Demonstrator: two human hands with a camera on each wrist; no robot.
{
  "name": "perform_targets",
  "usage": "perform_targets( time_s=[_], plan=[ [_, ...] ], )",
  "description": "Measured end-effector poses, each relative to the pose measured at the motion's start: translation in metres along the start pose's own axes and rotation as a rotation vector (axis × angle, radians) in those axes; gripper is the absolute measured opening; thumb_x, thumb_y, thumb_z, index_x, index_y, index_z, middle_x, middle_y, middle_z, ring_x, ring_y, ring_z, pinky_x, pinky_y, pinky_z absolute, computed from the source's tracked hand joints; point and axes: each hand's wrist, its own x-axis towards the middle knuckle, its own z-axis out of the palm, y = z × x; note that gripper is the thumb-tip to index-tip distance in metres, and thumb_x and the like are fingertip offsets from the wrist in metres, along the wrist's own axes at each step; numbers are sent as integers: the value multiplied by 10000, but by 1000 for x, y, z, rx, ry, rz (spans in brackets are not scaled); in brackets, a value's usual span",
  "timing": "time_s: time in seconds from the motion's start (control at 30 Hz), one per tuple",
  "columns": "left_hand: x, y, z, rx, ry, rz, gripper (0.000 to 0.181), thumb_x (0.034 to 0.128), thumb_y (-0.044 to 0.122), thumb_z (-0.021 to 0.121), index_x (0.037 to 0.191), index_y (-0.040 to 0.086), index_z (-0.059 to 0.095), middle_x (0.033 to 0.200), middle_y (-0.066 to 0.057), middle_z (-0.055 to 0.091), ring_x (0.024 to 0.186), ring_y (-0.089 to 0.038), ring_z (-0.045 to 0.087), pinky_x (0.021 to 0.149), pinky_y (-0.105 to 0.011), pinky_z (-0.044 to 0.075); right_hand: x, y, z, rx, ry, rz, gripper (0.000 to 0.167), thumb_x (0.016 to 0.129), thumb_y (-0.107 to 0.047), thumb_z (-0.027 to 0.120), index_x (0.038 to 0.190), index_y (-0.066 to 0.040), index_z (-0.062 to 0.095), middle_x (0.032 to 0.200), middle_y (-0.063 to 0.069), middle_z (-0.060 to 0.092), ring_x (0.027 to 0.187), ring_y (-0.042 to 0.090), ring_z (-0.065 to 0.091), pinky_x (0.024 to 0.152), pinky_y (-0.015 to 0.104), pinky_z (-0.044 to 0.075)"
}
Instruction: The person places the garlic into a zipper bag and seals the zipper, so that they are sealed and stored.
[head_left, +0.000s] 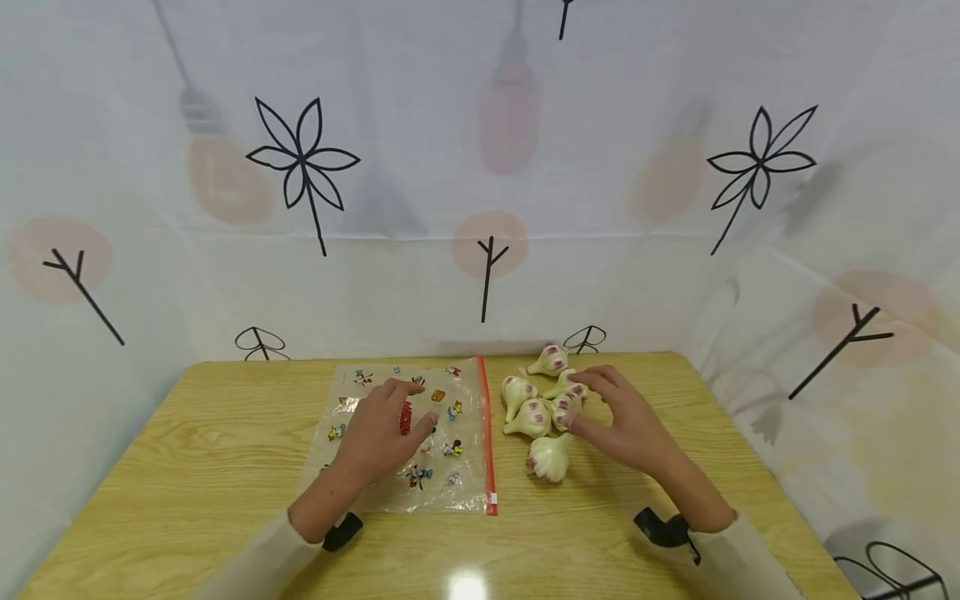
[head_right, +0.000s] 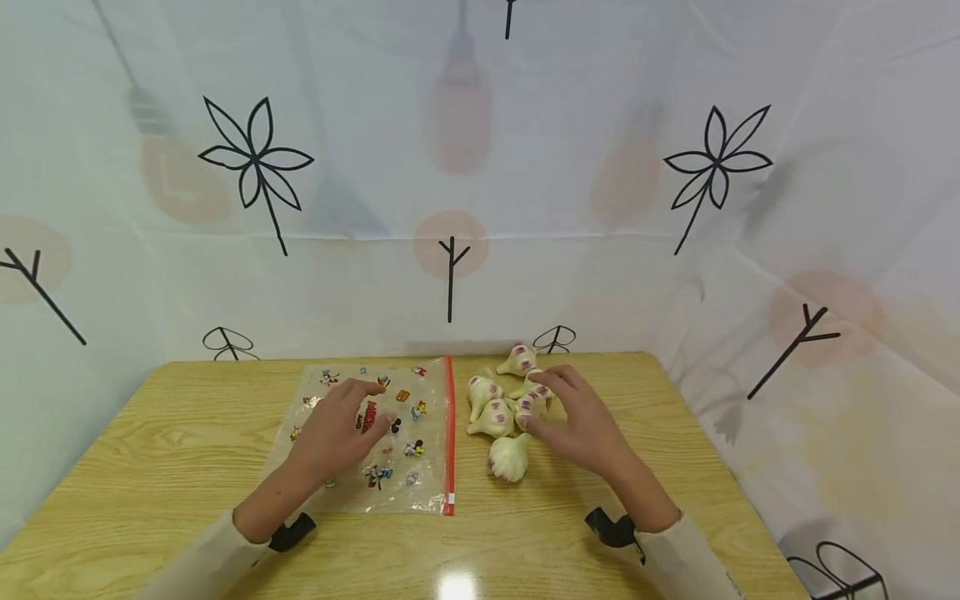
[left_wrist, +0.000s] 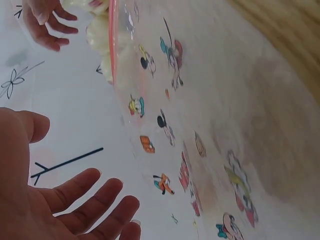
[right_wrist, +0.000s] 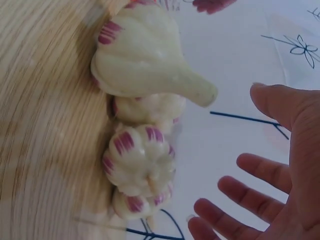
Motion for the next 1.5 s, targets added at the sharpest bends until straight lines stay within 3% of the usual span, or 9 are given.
perform_targets(
  time_s=[0.17,0.3,0.57,1.03,1.27,1.5],
  plan=[
    [0,11,6,-10,-5,18,497,1004,406,709,1351,52,666,1296,-106,670,1061,-322,675,932,-541,554,0,-6,0,10,-14,-36,564,918,-244,851,1425,-130,634,1352,51,605,1118,308,628,889,555,546],
    [2,17,13,-13,-23,20,492,1007,410,704,1355,65,664,1306,-107,666,1160,-358,658,977,-561,537,1,-12,0,15,-36,-58,564,892,-257,879,1394,-136,654,1310,35,624,1101,307,643,885,559,560],
    [3,31,23,-21,-48,10,488,996,415,720,1346,80,663,1296,-97,662,1119,-325,668,960,-534,551,0,-17,3,43,-134,-43,613,831,-223,927,1373,-96,670,1266,53,633,1136,317,653,902,561,574],
    [3,53,43,41,-67,28,527,992,431,701,1363,62,639,1270,-121,643,1124,-321,640,928,-501,551,-2,-19,14,8,-216,-59,560,826,-247,929,1322,-116,703,1270,30,668,1081,285,677,895,501,582],
    [2,60,48,52,-82,-3,573,985,455,711,1387,57,617,1315,-138,618,1177,-331,609,952,-519,541,-3,-23,18,-15,-247,-65,546,801,-211,937,1288,-97,719,1163,42,668,1018,237,637,860,410,564],
    [0,67,55,79,-106,20,565,979,468,704,1386,83,626,1305,-129,620,1208,-337,586,982,-537,531,-4,-25,20,-34,-274,-50,558,806,-232,937,1297,-94,711,1134,31,669,988,137,603,831,385,569]
  ],
)
